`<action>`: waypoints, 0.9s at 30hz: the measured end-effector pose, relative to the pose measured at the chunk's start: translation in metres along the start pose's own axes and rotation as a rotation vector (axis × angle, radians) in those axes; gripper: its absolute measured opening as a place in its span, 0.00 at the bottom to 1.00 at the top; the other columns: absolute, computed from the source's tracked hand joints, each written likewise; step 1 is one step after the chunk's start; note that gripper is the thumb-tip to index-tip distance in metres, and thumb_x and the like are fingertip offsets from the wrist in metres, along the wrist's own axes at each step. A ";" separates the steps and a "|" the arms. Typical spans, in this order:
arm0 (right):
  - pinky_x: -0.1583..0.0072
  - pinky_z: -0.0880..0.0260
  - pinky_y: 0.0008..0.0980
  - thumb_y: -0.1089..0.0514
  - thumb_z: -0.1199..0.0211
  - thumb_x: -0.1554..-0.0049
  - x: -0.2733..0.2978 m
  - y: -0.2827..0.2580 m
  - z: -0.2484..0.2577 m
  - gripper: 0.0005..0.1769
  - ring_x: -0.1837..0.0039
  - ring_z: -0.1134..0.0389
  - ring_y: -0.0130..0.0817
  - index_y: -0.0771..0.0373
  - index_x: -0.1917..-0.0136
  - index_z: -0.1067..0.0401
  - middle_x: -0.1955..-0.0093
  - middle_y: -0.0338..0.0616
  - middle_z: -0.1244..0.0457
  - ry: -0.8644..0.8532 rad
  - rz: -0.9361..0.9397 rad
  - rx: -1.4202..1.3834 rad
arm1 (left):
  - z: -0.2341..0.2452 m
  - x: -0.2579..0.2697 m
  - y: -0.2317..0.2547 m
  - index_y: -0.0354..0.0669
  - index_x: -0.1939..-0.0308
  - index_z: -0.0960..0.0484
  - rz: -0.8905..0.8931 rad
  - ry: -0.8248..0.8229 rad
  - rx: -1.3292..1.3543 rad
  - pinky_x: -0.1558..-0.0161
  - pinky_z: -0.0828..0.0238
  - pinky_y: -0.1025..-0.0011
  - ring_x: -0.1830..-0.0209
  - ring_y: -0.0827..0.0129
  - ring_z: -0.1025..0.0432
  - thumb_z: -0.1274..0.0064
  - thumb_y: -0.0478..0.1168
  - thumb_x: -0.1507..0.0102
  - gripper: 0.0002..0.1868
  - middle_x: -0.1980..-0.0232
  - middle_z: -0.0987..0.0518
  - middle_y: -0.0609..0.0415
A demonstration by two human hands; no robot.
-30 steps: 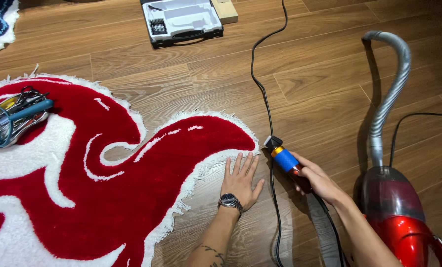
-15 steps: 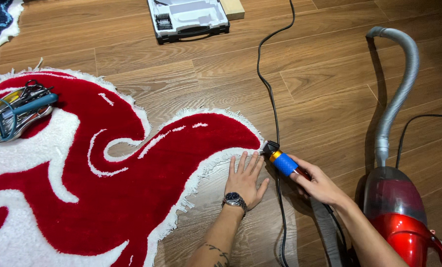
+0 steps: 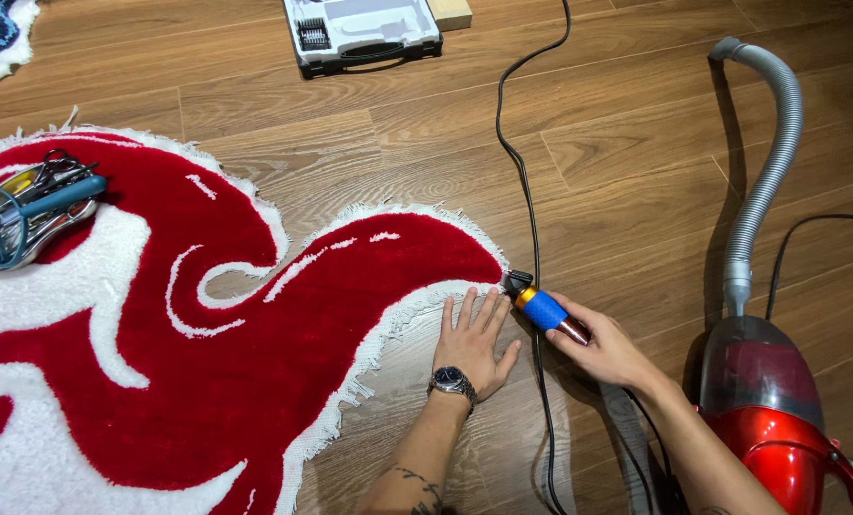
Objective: The person uses an electric trimmer to trim the frayed edges of a red and white rug. They hold the rug steady with one hand while guiding the trimmer along the perimeter to remove loose threads.
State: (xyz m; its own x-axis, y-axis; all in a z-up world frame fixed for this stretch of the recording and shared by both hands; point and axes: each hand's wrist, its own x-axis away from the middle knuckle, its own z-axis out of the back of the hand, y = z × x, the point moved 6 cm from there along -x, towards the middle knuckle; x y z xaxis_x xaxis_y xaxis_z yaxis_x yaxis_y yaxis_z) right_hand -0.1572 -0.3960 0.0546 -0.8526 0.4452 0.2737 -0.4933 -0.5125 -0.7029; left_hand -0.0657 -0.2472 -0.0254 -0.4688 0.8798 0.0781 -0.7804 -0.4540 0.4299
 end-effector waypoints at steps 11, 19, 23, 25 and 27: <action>0.32 0.34 0.59 0.54 0.30 0.47 -0.006 0.008 -0.003 0.36 0.26 0.38 0.58 0.54 0.25 0.31 0.26 0.53 0.36 -0.023 0.015 -0.014 | -0.005 -0.002 -0.003 0.56 0.17 0.49 -0.001 0.030 -0.007 0.20 0.82 0.40 0.14 0.49 0.62 0.74 0.66 0.32 0.41 0.14 0.51 0.56; 0.29 0.37 0.58 0.51 0.28 0.46 0.001 0.004 0.006 0.36 0.25 0.38 0.59 0.59 0.26 0.30 0.27 0.57 0.36 -0.006 0.042 -0.081 | -0.001 -0.001 -0.001 0.56 0.17 0.48 -0.005 0.034 -0.030 0.21 0.79 0.40 0.15 0.49 0.61 0.69 0.67 0.33 0.42 0.14 0.51 0.57; 0.29 0.38 0.60 0.53 0.29 0.45 0.004 -0.003 0.009 0.36 0.26 0.38 0.61 0.60 0.26 0.31 0.27 0.59 0.36 -0.013 0.066 -0.081 | 0.003 -0.002 0.000 0.57 0.17 0.51 0.027 -0.024 -0.034 0.20 0.81 0.41 0.14 0.51 0.63 0.71 0.67 0.32 0.42 0.13 0.53 0.58; 0.29 0.38 0.60 0.53 0.29 0.45 0.005 -0.005 0.008 0.35 0.26 0.38 0.60 0.60 0.26 0.31 0.27 0.58 0.36 -0.017 0.071 -0.085 | 0.003 -0.001 0.000 0.57 0.17 0.51 0.032 -0.033 -0.037 0.20 0.81 0.42 0.14 0.51 0.64 0.72 0.68 0.32 0.43 0.13 0.53 0.58; 0.29 0.38 0.60 0.52 0.30 0.44 0.004 -0.007 0.006 0.35 0.26 0.38 0.61 0.60 0.26 0.31 0.27 0.58 0.36 -0.024 0.056 -0.072 | 0.003 -0.002 -0.001 0.58 0.17 0.51 0.040 -0.041 -0.034 0.20 0.82 0.42 0.14 0.51 0.65 0.71 0.68 0.32 0.42 0.13 0.53 0.59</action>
State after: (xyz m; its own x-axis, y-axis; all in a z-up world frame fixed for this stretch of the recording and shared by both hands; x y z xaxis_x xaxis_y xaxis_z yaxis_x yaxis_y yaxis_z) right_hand -0.1584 -0.3949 0.0652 -0.8826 0.3997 0.2477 -0.4322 -0.4819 -0.7623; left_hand -0.0633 -0.2481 -0.0233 -0.4831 0.8655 0.1321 -0.7751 -0.4929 0.3953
